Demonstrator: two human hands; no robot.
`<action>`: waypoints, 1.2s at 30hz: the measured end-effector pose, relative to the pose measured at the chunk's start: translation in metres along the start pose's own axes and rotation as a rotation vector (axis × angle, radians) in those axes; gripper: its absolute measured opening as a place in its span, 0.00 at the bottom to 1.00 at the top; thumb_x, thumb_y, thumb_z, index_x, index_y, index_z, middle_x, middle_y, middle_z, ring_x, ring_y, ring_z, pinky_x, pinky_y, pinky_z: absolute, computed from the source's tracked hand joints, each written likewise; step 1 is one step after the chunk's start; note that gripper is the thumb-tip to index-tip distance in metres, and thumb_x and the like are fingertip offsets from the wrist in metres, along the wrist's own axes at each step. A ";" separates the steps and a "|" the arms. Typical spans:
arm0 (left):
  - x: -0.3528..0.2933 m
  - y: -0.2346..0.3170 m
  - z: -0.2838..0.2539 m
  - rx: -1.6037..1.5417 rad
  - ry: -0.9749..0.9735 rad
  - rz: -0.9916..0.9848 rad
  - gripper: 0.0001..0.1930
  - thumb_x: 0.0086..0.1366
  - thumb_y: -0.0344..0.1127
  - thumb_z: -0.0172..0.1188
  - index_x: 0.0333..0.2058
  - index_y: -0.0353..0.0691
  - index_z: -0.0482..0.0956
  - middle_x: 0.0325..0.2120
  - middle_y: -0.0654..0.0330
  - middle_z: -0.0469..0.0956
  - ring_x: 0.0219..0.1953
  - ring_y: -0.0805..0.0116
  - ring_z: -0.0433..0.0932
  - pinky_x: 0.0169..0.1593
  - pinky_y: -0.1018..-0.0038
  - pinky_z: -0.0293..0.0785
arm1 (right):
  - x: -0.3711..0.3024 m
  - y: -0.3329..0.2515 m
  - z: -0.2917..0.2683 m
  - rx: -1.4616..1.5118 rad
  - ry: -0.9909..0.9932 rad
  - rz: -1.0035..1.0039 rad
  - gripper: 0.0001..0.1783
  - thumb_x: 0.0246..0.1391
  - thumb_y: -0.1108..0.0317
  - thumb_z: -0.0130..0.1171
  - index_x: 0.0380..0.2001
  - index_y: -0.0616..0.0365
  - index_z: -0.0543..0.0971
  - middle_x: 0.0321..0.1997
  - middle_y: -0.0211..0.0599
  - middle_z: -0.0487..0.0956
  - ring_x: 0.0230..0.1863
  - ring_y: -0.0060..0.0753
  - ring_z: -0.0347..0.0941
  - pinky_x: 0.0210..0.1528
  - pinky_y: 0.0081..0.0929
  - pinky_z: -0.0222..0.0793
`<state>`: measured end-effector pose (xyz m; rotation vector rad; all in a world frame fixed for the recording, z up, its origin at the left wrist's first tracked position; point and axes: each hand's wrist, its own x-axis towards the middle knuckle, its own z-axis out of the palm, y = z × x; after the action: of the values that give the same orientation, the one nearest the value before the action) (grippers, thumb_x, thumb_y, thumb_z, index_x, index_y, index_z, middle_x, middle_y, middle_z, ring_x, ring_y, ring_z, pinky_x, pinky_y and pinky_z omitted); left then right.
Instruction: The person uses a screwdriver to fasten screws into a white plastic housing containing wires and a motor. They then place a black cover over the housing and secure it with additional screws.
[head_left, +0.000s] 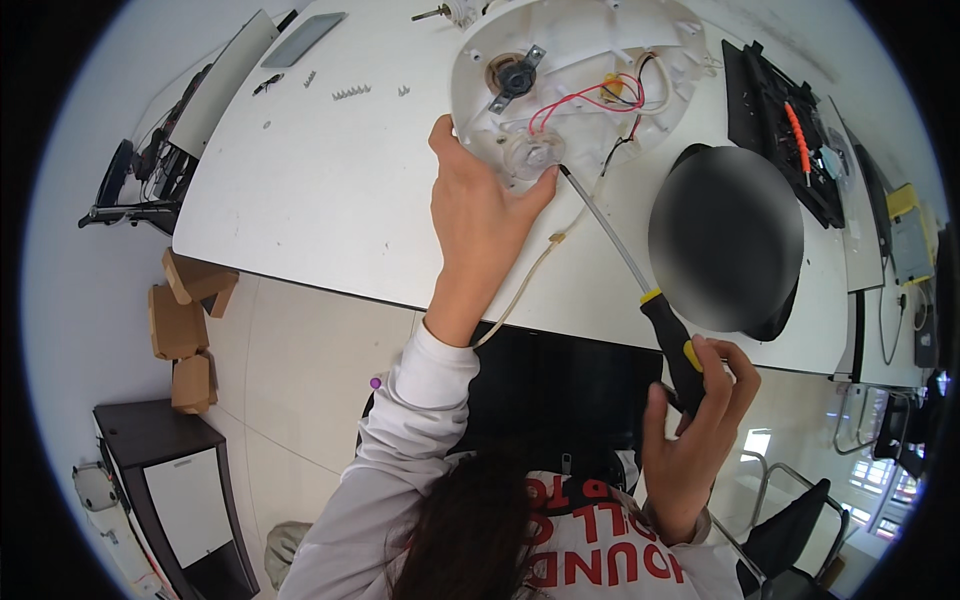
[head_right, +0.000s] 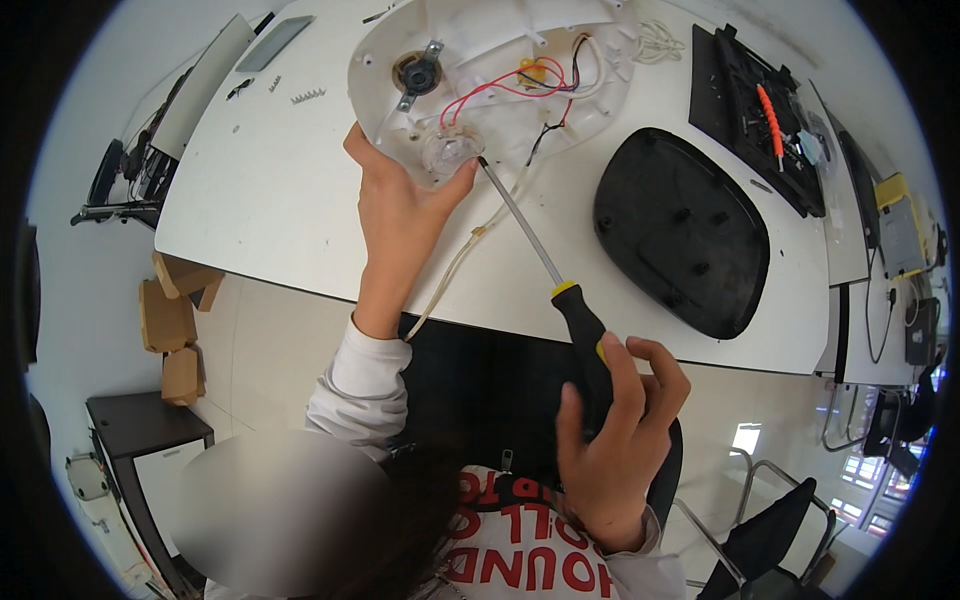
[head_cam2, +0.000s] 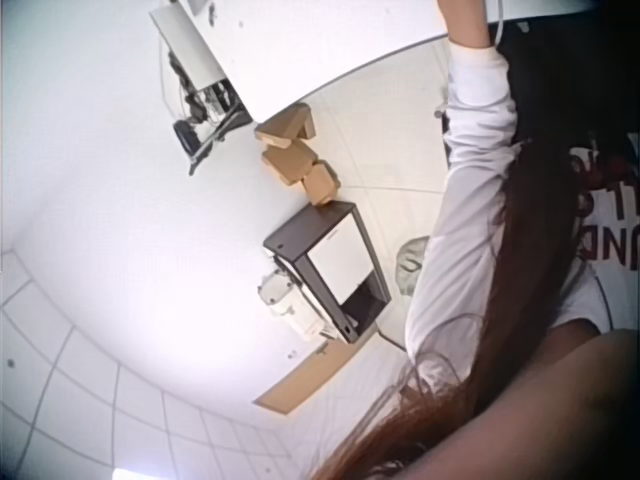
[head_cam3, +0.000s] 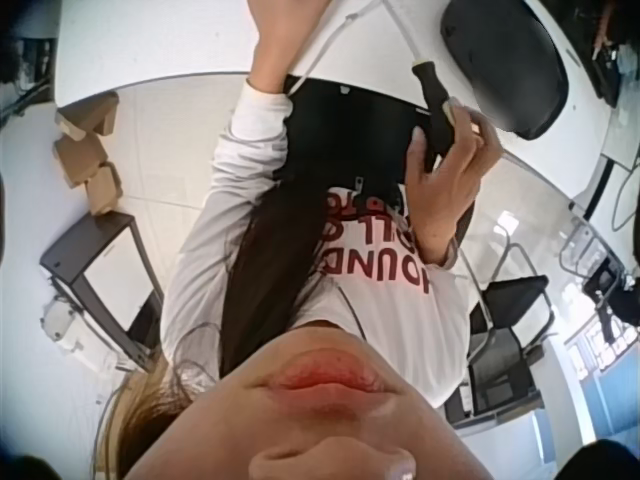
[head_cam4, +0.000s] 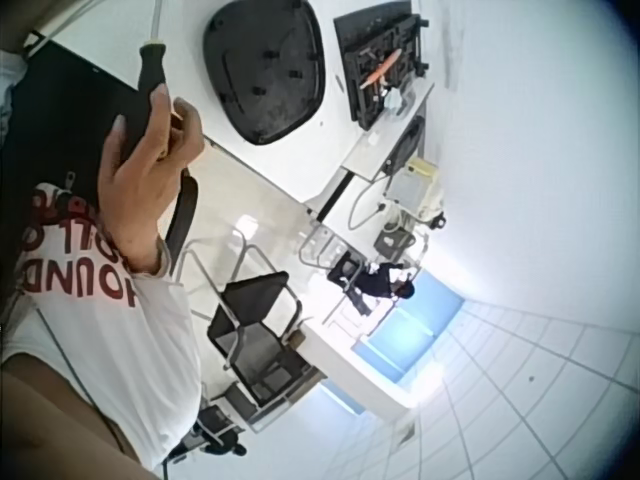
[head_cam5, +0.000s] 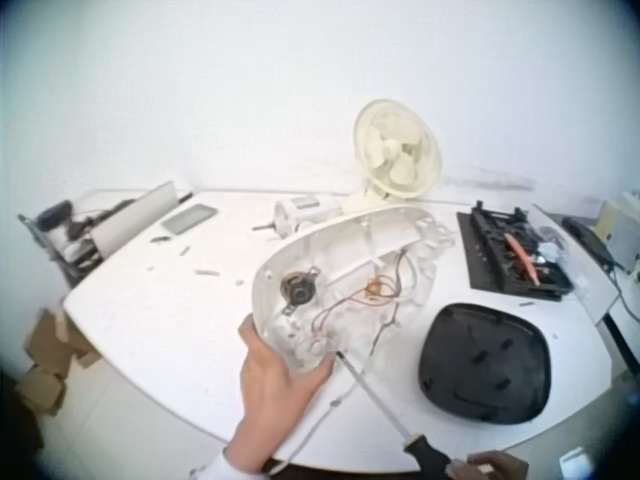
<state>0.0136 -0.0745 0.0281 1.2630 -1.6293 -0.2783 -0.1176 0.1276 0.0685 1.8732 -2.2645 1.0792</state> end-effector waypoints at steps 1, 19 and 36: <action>0.000 0.000 0.000 0.003 0.001 0.006 0.44 0.41 0.39 0.69 0.49 0.22 0.51 0.26 0.46 0.73 0.26 0.52 0.76 0.29 0.69 0.72 | -0.002 0.002 0.001 0.014 -0.010 -0.021 0.20 0.48 0.79 0.53 0.47 0.58 0.70 0.47 0.48 0.63 0.32 0.39 0.70 0.29 0.26 0.68; 0.001 -0.004 0.001 -0.020 0.004 0.053 0.40 0.43 0.39 0.69 0.47 0.21 0.55 0.35 0.42 0.69 0.32 0.48 0.74 0.33 0.66 0.72 | -0.001 0.001 0.007 0.130 -0.020 -0.124 0.23 0.47 0.77 0.56 0.49 0.61 0.67 0.42 0.48 0.68 0.33 0.42 0.73 0.31 0.23 0.70; 0.001 -0.003 0.000 -0.105 -0.061 -0.016 0.39 0.44 0.38 0.69 0.47 0.22 0.55 0.39 0.41 0.66 0.37 0.47 0.73 0.37 0.65 0.71 | 0.005 -0.010 0.000 0.118 0.053 -0.126 0.23 0.43 0.74 0.62 0.45 0.60 0.71 0.42 0.45 0.71 0.36 0.43 0.74 0.33 0.26 0.71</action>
<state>0.0158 -0.0764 0.0266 1.1982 -1.6351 -0.4104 -0.1108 0.1233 0.0755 1.9740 -2.0660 1.2514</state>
